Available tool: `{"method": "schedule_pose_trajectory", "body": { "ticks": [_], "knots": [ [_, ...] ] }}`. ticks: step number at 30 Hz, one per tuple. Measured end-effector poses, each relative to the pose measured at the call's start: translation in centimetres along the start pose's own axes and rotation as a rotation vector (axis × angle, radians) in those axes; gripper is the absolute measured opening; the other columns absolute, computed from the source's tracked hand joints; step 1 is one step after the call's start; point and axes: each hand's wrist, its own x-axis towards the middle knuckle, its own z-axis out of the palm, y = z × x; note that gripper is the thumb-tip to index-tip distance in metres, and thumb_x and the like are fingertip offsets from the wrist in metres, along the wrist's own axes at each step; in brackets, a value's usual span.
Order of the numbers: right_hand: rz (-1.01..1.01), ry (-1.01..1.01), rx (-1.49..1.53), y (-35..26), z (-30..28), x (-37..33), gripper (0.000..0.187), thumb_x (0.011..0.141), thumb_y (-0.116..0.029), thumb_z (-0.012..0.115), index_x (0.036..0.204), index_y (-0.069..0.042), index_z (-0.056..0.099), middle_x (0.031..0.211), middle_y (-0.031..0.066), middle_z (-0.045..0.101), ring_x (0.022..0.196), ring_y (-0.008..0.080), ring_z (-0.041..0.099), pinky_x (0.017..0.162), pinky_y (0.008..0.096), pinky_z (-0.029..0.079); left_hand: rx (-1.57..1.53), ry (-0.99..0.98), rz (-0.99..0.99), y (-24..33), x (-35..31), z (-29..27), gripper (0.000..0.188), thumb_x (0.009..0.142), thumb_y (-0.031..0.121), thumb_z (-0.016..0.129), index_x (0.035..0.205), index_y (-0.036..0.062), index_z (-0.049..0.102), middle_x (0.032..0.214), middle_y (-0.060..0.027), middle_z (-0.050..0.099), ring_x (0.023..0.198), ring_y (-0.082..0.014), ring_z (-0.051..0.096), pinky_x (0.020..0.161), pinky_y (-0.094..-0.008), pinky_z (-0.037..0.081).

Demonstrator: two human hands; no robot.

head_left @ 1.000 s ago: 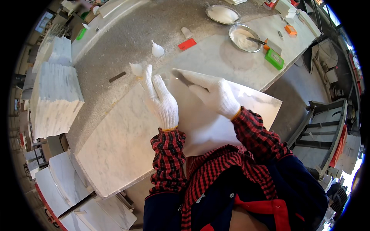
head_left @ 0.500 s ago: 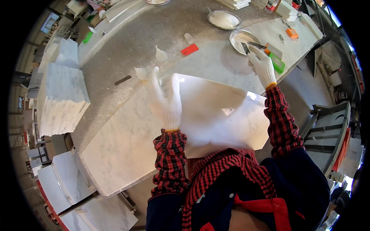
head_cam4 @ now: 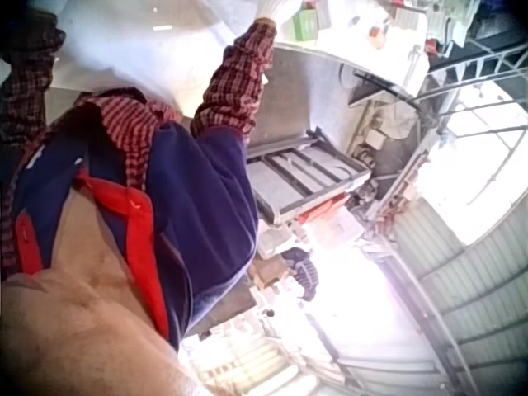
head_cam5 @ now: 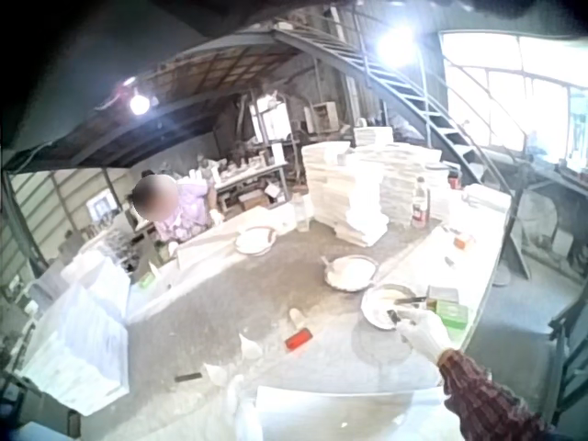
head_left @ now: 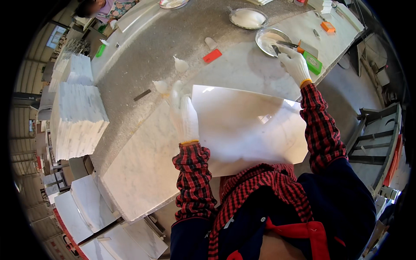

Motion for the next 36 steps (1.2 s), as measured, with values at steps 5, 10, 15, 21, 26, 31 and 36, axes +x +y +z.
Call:
{"method": "schedule_pose_trajectory", "body": {
  "ticks": [5,10,15,21,26,31,36],
  "knots": [
    [-0.083,-0.079,-0.186,2.3,-0.3,2.8,0.035,0.092,-0.030,0.058,0.116,-0.015,0.077,0.084,0.0135,0.075,0.072,0.0271,0.071,0.073,0.0374,0.056,0.055,0.018,-0.123,3.7,-0.1,1.1,0.042,0.107,0.023,0.049,0.140,-0.0018,0.057,0.137,-0.0168,0.062,0.131,-0.0269,0.055,0.111,-0.0368,0.040],
    [-0.253,0.020,-0.570,1.8,-0.8,2.2,0.032,0.095,-0.036,0.058,0.119,-0.020,0.073,0.094,0.0157,0.075,0.084,0.0363,0.072,0.078,0.0459,0.057,0.040,-0.100,-0.135,0.2,0.3,-0.4,0.044,0.107,0.028,0.052,0.139,-0.0011,0.057,0.138,-0.0174,0.062,0.130,-0.0273,0.056,0.110,-0.0370,0.041],
    [-0.304,0.143,-0.640,-1.0,-2.6,-2.0,0.034,0.098,-0.039,0.057,0.123,-0.019,0.067,0.100,0.0152,0.071,0.095,0.0355,0.069,0.080,0.0479,0.054,-0.015,0.017,-0.101,0.3,-0.2,0.3,0.045,0.107,0.031,0.054,0.138,-0.0014,0.058,0.138,-0.0164,0.062,0.129,-0.0265,0.057,0.107,-0.0368,0.043],
    [-0.273,0.164,-0.318,3.6,-1.3,-9.4,0.033,0.096,-0.034,0.065,0.122,-0.014,0.071,0.111,0.0132,0.071,0.104,0.0334,0.067,0.088,0.0427,0.053,0.013,-0.138,-0.473,4.0,1.4,-0.1,0.044,0.107,0.033,0.052,0.135,-0.0013,0.060,0.130,-0.0127,0.065,0.121,-0.0253,0.059,0.104,-0.0382,0.045],
    [0.004,0.423,-0.178,8.7,-0.6,-12.9,0.034,0.096,-0.033,0.065,0.121,-0.011,0.073,0.115,0.0174,0.071,0.107,0.0334,0.068,0.094,0.0414,0.051,0.266,-0.285,-0.348,1.9,0.8,-1.1,0.048,0.110,0.032,0.038,0.134,-0.0057,0.056,0.132,-0.0144,0.063,0.121,-0.0242,0.058,0.104,-0.0381,0.044],
    [0.409,0.585,-0.373,17.1,-3.4,-14.4,0.053,0.095,-0.049,0.061,0.132,-0.012,0.068,0.126,0.0199,0.068,0.114,0.0384,0.065,0.100,0.0470,0.050,0.459,-0.273,-0.189,-2.2,0.1,-1.9,0.055,0.110,0.037,0.034,0.117,-0.0122,0.059,0.107,-0.0188,0.067,0.099,-0.0265,0.060,0.091,-0.0408,0.047],
    [0.881,0.309,0.046,29.3,-5.1,-16.8,0.077,0.100,-0.067,0.044,0.143,-0.005,0.058,0.139,0.0214,0.061,0.128,0.0334,0.058,0.109,0.0415,0.044,0.338,-0.204,-0.300,-2.8,0.8,-1.6,0.053,0.109,0.038,0.038,0.123,-0.0079,0.062,0.108,-0.0089,0.064,0.096,-0.0186,0.056,0.089,-0.0360,0.047]
  ]
}}
